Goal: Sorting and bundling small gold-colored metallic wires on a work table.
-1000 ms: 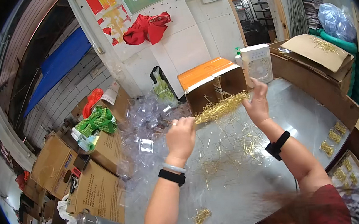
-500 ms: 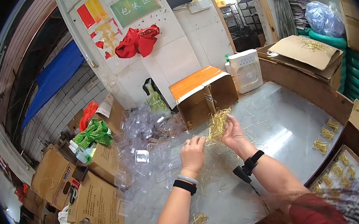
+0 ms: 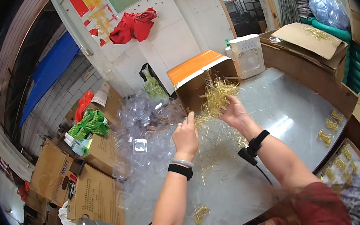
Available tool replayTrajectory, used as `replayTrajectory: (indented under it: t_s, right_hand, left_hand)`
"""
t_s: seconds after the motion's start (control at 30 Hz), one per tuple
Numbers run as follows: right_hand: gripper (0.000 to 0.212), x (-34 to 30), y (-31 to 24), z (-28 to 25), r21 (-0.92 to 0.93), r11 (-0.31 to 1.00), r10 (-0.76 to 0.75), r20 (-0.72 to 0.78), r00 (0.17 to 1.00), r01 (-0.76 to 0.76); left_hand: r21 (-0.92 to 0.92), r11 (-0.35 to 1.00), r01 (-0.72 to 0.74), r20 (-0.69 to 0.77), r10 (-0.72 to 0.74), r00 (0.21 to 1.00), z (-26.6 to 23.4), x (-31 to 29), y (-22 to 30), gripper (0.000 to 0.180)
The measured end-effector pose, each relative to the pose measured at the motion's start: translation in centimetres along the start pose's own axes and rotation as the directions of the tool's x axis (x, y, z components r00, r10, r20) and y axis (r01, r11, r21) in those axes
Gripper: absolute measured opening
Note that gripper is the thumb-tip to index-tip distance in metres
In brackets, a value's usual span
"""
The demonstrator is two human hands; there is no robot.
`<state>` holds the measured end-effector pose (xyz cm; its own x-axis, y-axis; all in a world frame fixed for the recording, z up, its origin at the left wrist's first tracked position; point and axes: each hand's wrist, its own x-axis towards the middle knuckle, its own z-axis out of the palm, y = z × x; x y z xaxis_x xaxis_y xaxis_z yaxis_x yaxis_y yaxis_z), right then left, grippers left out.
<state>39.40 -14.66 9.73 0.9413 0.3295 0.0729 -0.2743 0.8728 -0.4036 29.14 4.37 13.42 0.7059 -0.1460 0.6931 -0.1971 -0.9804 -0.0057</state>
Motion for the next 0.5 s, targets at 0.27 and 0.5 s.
replayTrajectory:
  t_s: [0.27, 0.5]
  right_hand:
    - [0.097, -4.2, -0.1, 2.9, 0.076, 0.997, -0.011, 0.264, 0.964, -0.009]
    - [0.083, 0.1, -5.3, -1.1, -0.009, 0.96, -0.276, 0.146, 0.95, 0.28]
  left_hand:
    - [-0.397, 0.918, 0.001, 0.007, 0.002, 1.0, 1.4, 1.0, 3.5, 0.047]
    - [-0.559, 0.81, -0.179, -0.012, 0.208, 0.978, -2.0, -0.2, 9.2, 0.059]
